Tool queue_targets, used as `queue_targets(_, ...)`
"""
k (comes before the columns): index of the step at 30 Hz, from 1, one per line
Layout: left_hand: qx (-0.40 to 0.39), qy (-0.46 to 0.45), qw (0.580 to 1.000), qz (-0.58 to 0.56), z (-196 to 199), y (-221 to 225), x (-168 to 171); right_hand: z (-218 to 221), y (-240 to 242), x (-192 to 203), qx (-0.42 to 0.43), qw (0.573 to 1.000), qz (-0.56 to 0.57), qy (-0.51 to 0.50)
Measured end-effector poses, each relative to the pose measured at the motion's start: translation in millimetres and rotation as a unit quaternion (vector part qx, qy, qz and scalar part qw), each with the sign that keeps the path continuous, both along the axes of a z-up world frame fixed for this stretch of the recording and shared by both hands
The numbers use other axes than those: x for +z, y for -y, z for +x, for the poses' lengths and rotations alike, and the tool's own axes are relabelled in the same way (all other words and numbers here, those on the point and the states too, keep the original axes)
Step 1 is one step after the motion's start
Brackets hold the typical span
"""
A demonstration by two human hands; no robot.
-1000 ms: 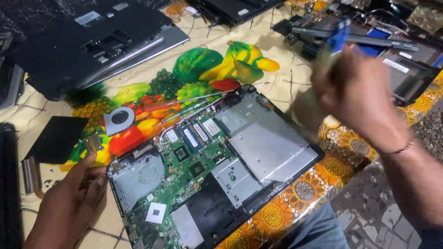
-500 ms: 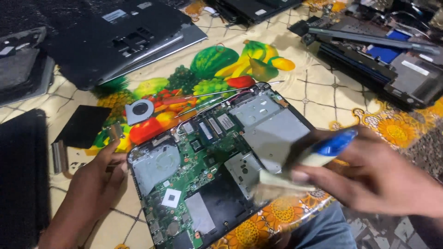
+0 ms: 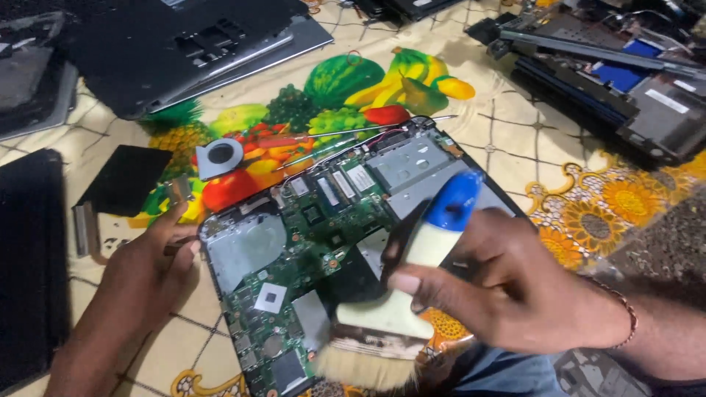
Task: The person is disassembling and cleaning the internal components of a laptop, specifically focusing on the cooling fan and motherboard area.
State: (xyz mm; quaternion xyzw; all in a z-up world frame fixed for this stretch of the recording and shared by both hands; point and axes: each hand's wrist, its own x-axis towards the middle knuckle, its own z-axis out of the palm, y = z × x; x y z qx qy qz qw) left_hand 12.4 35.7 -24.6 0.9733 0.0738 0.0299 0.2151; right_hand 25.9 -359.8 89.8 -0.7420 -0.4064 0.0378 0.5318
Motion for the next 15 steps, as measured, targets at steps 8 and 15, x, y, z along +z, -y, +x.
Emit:
queue_targets(8, 0.046, -0.026, 0.998, -0.029, 0, 11, 9, 42, 100, -23, -0.293, 0.915, -0.264, 0.085)
queue_targets(15, 0.019, -0.003, 1.0, 0.024, 2, -8, -13, 5, 102, -9, -0.435, 0.876, -0.203, 0.052)
